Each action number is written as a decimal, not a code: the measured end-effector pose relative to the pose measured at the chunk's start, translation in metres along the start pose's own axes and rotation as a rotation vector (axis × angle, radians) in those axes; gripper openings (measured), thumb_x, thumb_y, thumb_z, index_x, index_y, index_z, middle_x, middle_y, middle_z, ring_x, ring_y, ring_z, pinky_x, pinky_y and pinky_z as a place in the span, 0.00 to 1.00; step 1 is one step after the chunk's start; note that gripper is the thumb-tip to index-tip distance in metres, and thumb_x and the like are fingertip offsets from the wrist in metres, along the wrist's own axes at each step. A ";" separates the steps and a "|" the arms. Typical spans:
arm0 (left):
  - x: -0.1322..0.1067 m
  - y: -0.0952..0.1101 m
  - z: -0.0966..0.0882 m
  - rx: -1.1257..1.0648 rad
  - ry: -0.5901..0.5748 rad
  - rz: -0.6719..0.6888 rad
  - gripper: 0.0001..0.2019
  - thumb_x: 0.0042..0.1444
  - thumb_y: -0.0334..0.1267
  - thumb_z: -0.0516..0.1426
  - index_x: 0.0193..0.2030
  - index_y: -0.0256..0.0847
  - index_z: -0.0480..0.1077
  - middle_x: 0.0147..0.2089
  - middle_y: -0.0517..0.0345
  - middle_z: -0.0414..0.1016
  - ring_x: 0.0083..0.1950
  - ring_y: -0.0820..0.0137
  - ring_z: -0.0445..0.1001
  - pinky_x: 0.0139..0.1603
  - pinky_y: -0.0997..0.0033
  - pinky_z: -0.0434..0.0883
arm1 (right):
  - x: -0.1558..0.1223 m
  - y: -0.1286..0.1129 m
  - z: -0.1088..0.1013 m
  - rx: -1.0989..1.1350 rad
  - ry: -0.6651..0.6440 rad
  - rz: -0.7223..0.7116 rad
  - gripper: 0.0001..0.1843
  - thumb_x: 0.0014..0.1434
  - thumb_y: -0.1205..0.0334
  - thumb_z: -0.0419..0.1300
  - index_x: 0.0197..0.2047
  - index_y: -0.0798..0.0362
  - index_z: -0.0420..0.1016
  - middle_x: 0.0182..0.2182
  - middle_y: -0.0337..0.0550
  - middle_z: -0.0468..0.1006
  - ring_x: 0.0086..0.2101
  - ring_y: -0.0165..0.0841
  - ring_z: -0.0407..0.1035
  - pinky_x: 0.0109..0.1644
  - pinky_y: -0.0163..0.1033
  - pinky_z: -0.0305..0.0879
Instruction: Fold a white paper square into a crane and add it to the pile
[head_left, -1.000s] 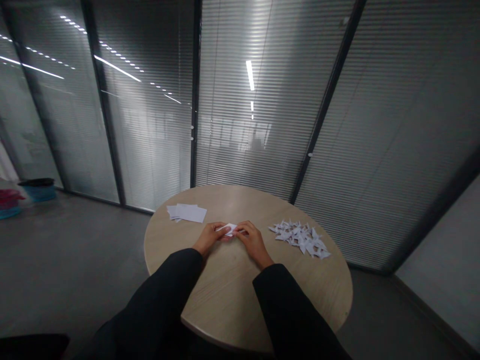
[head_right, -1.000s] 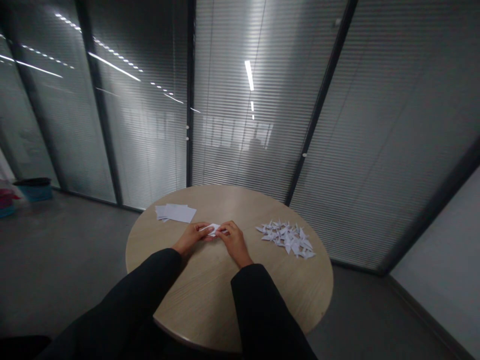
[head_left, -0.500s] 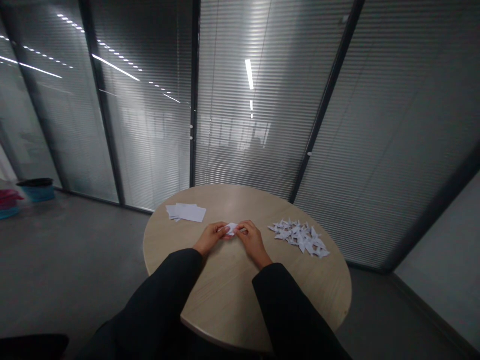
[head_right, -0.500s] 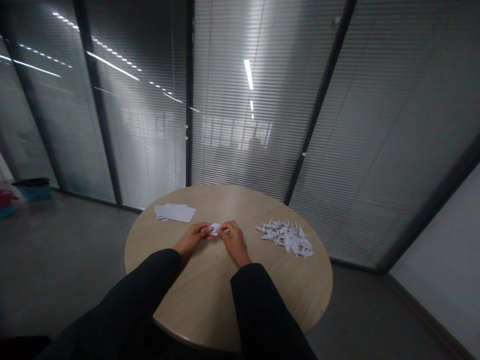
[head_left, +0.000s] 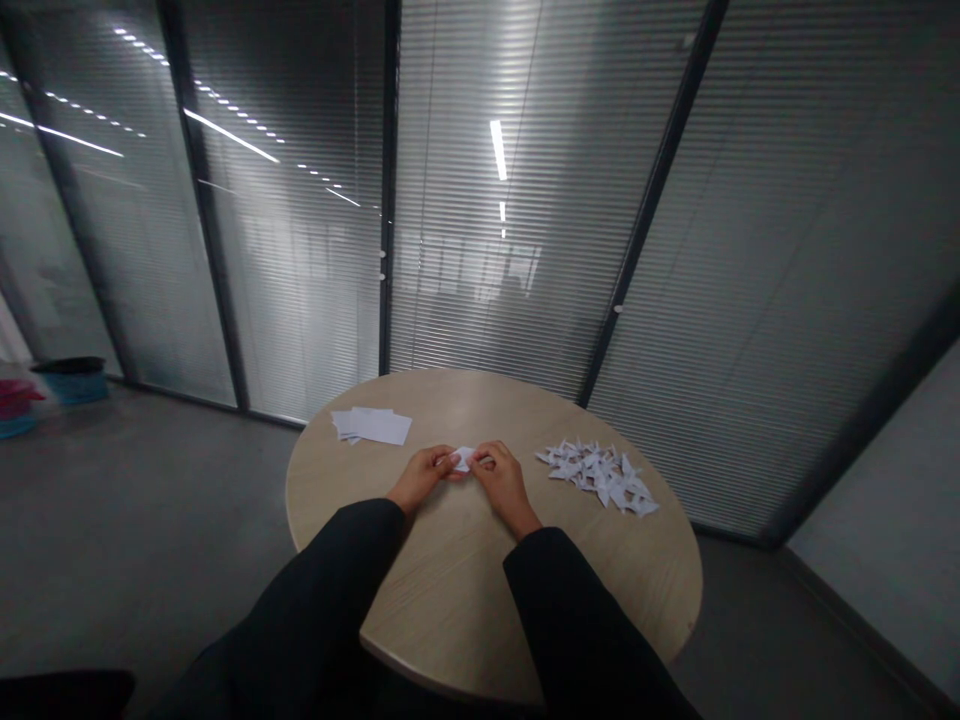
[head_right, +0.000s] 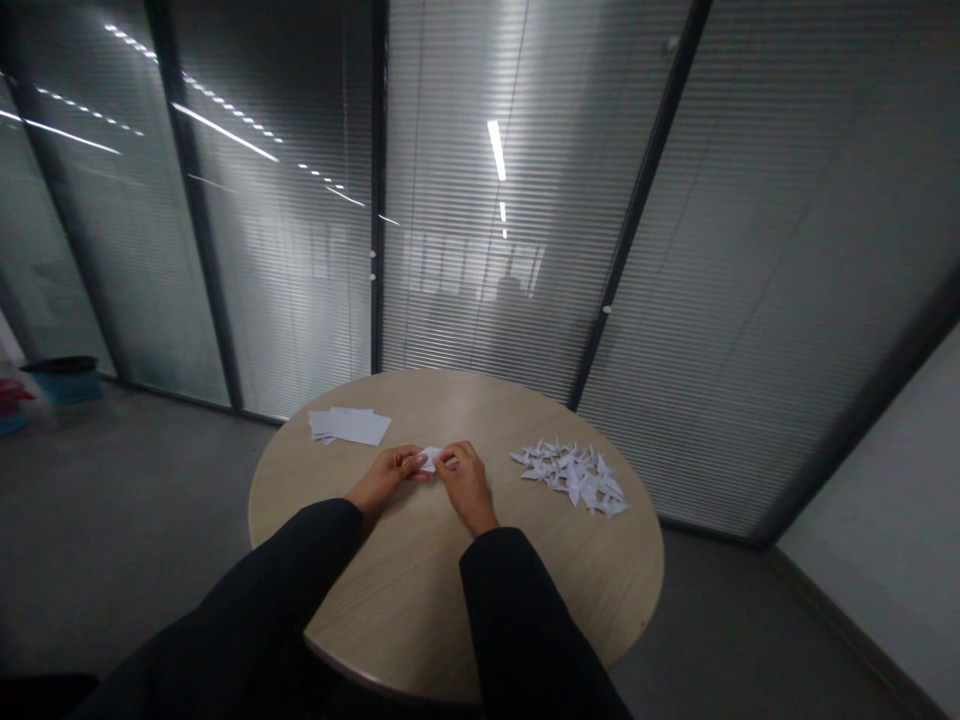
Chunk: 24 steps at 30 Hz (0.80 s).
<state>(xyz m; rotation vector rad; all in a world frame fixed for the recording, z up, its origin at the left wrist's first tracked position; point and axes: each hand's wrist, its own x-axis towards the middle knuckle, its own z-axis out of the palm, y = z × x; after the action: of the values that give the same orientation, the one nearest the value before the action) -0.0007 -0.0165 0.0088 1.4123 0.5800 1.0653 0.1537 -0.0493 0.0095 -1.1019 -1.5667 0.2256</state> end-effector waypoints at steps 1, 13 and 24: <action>0.000 0.000 0.000 0.002 -0.004 -0.001 0.23 0.37 0.52 0.65 0.32 0.32 0.75 0.32 0.52 0.76 0.33 0.68 0.73 0.40 0.68 0.71 | 0.000 0.000 0.000 -0.003 0.002 0.000 0.05 0.51 0.62 0.58 0.26 0.52 0.71 0.30 0.41 0.70 0.30 0.32 0.68 0.31 0.36 0.69; -0.003 0.006 -0.002 0.178 0.068 0.019 0.18 0.37 0.45 0.66 0.31 0.33 0.75 0.27 0.54 0.76 0.29 0.67 0.73 0.33 0.72 0.67 | -0.001 -0.001 0.004 0.056 0.011 0.066 0.05 0.49 0.60 0.60 0.27 0.51 0.68 0.31 0.40 0.70 0.31 0.32 0.69 0.33 0.37 0.70; -0.006 0.008 0.001 0.047 0.119 -0.017 0.17 0.34 0.42 0.68 0.29 0.33 0.74 0.26 0.55 0.76 0.27 0.69 0.73 0.34 0.70 0.70 | -0.002 0.000 0.003 0.493 -0.100 0.408 0.33 0.40 0.58 0.67 0.48 0.51 0.59 0.31 0.41 0.78 0.31 0.36 0.74 0.37 0.42 0.69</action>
<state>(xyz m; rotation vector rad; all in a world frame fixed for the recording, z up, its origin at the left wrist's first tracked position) -0.0048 -0.0231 0.0149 1.3892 0.7062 1.1345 0.1513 -0.0492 0.0070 -1.0104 -1.2586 0.9037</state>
